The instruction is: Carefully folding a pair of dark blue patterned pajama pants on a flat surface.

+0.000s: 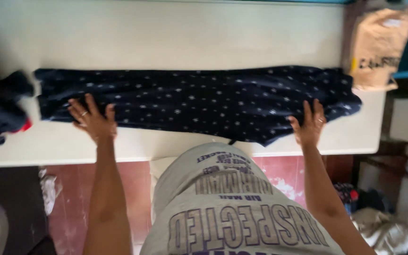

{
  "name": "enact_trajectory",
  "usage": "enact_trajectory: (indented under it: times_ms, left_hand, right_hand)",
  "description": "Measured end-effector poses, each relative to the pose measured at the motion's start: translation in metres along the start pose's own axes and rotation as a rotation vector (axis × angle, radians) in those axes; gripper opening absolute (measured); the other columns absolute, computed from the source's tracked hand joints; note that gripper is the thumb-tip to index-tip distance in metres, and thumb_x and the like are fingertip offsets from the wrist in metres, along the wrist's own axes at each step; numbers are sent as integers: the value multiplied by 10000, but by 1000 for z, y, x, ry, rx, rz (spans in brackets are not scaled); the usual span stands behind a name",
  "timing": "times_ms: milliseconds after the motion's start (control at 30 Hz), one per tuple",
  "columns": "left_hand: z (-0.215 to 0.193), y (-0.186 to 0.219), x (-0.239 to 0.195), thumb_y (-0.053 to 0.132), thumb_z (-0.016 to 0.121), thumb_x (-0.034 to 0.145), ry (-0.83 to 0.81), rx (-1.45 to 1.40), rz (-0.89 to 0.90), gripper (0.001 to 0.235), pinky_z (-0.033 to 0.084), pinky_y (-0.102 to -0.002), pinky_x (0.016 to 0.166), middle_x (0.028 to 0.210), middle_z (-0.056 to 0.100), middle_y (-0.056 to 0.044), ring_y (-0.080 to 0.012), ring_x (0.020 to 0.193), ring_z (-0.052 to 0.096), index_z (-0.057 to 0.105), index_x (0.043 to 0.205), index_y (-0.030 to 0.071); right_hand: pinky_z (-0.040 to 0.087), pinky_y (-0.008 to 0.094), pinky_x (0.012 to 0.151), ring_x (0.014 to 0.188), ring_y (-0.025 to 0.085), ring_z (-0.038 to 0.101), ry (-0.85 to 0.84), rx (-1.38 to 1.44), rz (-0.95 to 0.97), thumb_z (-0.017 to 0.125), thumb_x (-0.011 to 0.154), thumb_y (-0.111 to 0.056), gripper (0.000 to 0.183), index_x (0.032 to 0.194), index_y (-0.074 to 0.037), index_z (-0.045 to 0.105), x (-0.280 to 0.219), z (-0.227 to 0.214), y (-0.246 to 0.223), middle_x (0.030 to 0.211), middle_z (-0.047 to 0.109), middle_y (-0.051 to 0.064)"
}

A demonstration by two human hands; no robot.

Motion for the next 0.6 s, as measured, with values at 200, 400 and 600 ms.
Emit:
enact_trajectory:
  times_ms: [200,400,600]
  left_hand:
    - [-22,-46,11,662,493,1026,103,21,22,800,153,-694,1198,1726,101,-184,-423,1560,154,323,1660,205]
    - [-72,-77,74,334,623,1068,251,-72,-20,310,381,-576,1162,1413,595,-134,-383,1318,527,712,1291,138]
    - [-81,-102,149,304,767,962,522,-243,55,347,506,-546,884,1105,664,-255,-452,1060,618,757,1118,-6]
  right_hand:
    - [198,590,1244,1559,417,267,52,6,-25,498,980,-765,880,1582,-124,488,-3,-5,-5,1704,304,190]
    - [212,594,1233,1545,416,297,72,8,-32,574,969,-727,854,1561,-115,515,-1,-8,-4,1683,340,191]
    - [233,580,1244,1531,407,335,92,23,-24,686,938,-644,809,1545,-128,546,0,-12,-5,1677,370,174]
Point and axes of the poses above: each hand's wrist, its own x-axis towards the middle knuckle, its own z-axis out of the palm, y = z × x, the point moved 10 cm from there along x, towards the middle knuckle
